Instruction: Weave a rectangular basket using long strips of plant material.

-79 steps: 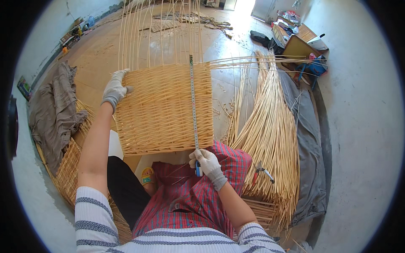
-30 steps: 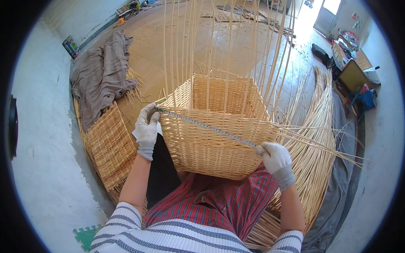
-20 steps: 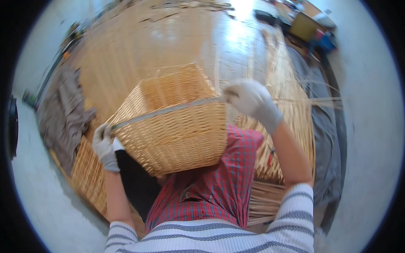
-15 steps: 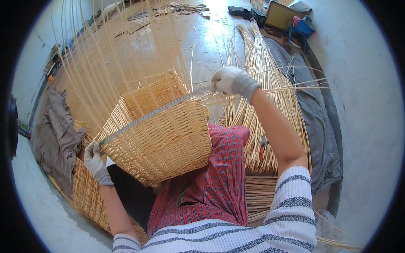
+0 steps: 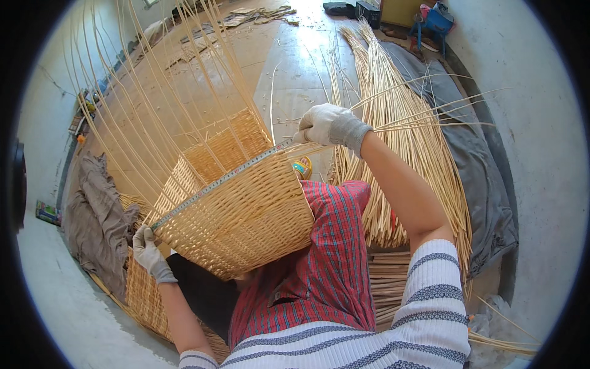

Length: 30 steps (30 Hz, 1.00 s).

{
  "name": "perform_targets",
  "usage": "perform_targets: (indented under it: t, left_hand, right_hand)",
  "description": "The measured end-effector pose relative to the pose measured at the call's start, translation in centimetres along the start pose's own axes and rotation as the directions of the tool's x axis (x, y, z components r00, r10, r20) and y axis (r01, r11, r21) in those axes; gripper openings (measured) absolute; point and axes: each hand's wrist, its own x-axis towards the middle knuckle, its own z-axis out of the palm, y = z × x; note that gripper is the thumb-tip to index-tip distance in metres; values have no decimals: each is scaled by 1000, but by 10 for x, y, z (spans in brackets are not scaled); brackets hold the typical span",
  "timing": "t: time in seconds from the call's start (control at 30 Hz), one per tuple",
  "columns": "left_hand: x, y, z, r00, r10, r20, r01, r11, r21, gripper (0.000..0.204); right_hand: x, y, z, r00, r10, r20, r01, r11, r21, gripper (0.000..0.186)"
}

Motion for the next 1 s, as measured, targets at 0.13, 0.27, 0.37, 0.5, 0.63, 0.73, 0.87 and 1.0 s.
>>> perform_targets:
  t: [0.13,0.27,0.37,0.5,0.63,0.73,0.87,1.0]
  left_hand:
    - [-19,12,26,969,221,-110,-211,972,100,33]
    - [-58,74,69,876,378,-299,-451,862,-230,30]
    - [-101,139,131,531,768,358,-845,512,155,29]
    - [-139,159,220,428,649,629,-885,441,149,57]
    - [-125,166,246,487,249,837,-796,521,308,58]
    - [-106,163,229,498,280,820,-745,622,240,51]
    - [-95,156,193,576,517,633,-720,688,94,46]
    - [-71,186,140,635,549,544,-611,788,-82,44]
  right_hand:
    - [-28,-16,-6,638,-453,-622,316,891,-325,28]
    - [-96,-54,2,833,-386,-398,311,920,-240,26]
    - [-132,-52,84,975,-129,182,153,980,-127,38]
    - [-206,-91,173,737,-101,668,140,990,-4,47]
    - [-215,-85,183,939,-233,254,74,856,512,34]
    - [-189,-62,201,986,163,-29,-76,604,794,26]
    - [-133,-19,257,917,373,-144,74,197,978,38]
    - [-104,-3,304,883,469,18,-151,247,957,61]
